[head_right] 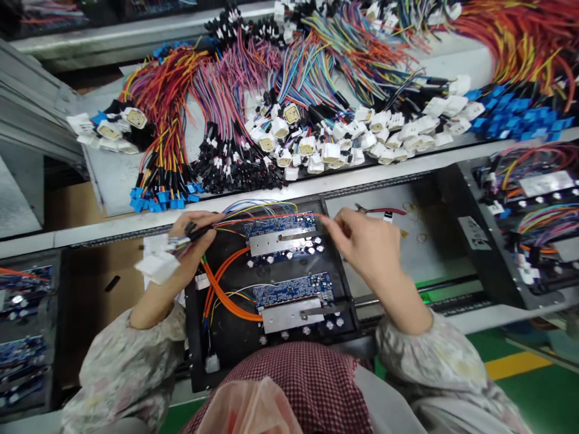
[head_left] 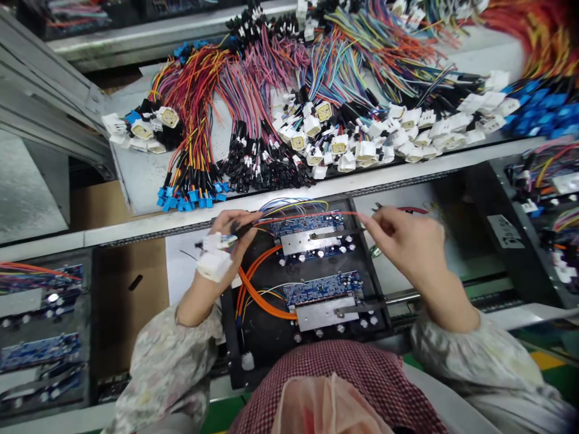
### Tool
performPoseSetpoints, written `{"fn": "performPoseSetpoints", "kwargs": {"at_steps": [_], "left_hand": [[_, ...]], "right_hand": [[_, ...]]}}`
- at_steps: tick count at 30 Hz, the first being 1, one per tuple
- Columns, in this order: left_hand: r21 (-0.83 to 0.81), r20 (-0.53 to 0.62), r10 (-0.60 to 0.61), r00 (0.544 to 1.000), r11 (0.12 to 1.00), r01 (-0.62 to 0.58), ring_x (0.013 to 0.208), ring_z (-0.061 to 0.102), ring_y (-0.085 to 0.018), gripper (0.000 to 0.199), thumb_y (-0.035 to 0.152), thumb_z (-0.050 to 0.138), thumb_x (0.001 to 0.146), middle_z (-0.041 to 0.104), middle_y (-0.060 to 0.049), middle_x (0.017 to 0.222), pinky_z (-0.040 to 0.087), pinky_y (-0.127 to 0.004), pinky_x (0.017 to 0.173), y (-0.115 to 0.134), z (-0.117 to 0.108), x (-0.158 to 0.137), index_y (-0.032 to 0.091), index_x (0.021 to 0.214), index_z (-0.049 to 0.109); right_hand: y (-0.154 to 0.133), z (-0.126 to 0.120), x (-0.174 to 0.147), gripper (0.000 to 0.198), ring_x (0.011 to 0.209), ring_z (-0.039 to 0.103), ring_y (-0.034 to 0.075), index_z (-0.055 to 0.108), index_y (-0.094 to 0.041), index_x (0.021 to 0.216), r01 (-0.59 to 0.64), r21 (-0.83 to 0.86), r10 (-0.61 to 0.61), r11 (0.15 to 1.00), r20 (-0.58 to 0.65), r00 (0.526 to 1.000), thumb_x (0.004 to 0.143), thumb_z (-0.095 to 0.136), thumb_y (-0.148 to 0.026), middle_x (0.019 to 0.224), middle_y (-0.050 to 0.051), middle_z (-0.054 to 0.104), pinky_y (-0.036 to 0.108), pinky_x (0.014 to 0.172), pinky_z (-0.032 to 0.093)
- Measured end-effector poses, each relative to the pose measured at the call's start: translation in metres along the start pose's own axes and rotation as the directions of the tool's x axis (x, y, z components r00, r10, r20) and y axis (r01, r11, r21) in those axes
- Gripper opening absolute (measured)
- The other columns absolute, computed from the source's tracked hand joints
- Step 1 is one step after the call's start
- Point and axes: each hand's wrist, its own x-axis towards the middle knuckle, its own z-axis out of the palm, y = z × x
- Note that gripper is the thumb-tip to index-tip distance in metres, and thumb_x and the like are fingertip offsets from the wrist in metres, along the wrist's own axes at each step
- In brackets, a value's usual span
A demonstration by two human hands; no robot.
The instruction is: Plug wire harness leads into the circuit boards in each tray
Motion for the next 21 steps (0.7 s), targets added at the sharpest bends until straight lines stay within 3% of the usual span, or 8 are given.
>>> {"fn": "performPoseSetpoints", "kwargs": {"at_steps": [1, 3, 5, 7, 9, 11, 21], "left_hand": [[0.132, 0.012, 0.108, 0.994, 0.985, -0.109, 0.091, 0.064, -0.021, 0.024, 0.038, 0.067, 0.088, 0.067, -0.007, 0.118, 0.054, -0.035, 0.080, -0.002, -0.004, 0.003, 0.029, 0.109, 0.074], [0.322, 0.131, 0.266, 0.955, 0.900, -0.294, 0.100, 0.061, -0.024, 0.031, 0.034, 0.064, 0.090, 0.063, -0.005, 0.133, 0.049, -0.042, 0.092, -0.007, -0.012, 0.008, 0.033, 0.120, 0.070], [0.418, 0.293, 0.315, 0.903, 0.807, -0.417, 0.114, 0.057, -0.029, 0.044, 0.025, 0.059, 0.090, 0.061, -0.005, 0.139, 0.044, -0.049, 0.096, -0.011, -0.018, 0.010, 0.033, 0.133, 0.061], [0.502, 0.428, 0.276, 0.861, 0.719, -0.480, 0.129, 0.049, -0.034, 0.063, 0.012, 0.054, 0.083, 0.057, -0.007, 0.144, 0.040, -0.053, 0.098, -0.013, -0.024, 0.011, 0.030, 0.143, 0.050], [0.574, 0.494, 0.211, 0.843, 0.650, -0.499, 0.136, 0.043, -0.037, 0.079, 0.003, 0.050, 0.075, 0.050, -0.008, 0.150, 0.037, -0.055, 0.098, -0.012, -0.027, 0.010, 0.029, 0.149, 0.043], [0.604, 0.513, 0.181, 0.839, 0.619, -0.502, 0.138, 0.043, -0.036, 0.083, -0.001, 0.047, 0.073, 0.048, -0.007, 0.152, 0.037, -0.054, 0.096, -0.011, -0.028, 0.010, 0.030, 0.149, 0.041], [0.598, 0.524, 0.152, 0.838, 0.635, -0.489, 0.135, 0.047, -0.033, 0.059, 0.009, 0.038, 0.091, 0.052, -0.006, 0.148, 0.036, -0.052, 0.099, -0.012, -0.029, 0.019, 0.030, 0.145, 0.048]], "right_hand": [[0.005, 0.004, 0.005, 0.045, 0.050, 0.052, 0.015, 0.067, -0.021, 0.078, 0.002, -0.039, -0.004, 0.999, -0.051, 0.999, 0.094, 0.046, -0.057, 0.060, 0.004, 0.064, 0.029, 0.050, 0.023], [0.010, 0.013, 0.012, 0.039, 0.055, 0.058, 0.017, 0.070, -0.021, 0.093, 0.065, -0.013, -0.065, 0.998, -0.016, 0.998, 0.097, 0.042, -0.049, 0.071, 0.004, 0.071, 0.029, 0.053, 0.028], [0.010, 0.021, 0.014, 0.036, 0.058, 0.062, 0.018, 0.070, -0.022, 0.098, 0.101, 0.035, -0.103, 0.994, 0.051, 0.993, 0.097, 0.043, -0.045, 0.074, 0.004, 0.073, 0.029, 0.055, 0.030], [0.009, 0.026, 0.014, 0.033, 0.059, 0.063, 0.019, 0.070, -0.022, 0.098, 0.094, 0.059, -0.099, 0.994, 0.089, 0.991, 0.096, 0.045, -0.044, 0.075, 0.004, 0.073, 0.029, 0.056, 0.032], [0.009, 0.028, 0.015, 0.031, 0.060, 0.064, 0.020, 0.070, -0.022, 0.098, 0.077, 0.069, -0.084, 0.995, 0.100, 0.991, 0.096, 0.047, -0.042, 0.076, 0.004, 0.074, 0.029, 0.056, 0.032], [0.010, 0.029, 0.016, 0.029, 0.062, 0.065, 0.020, 0.069, -0.021, 0.099, 0.070, 0.087, -0.079, 0.994, 0.106, 0.991, 0.095, 0.048, -0.041, 0.076, 0.004, 0.074, 0.029, 0.057, 0.033], [0.010, 0.034, 0.020, 0.035, 0.056, 0.061, 0.020, 0.071, -0.020, 0.097, 0.116, 0.035, -0.118, 0.993, 0.065, 0.991, 0.097, 0.043, -0.043, 0.072, 0.005, 0.072, 0.029, 0.056, 0.031]]}}
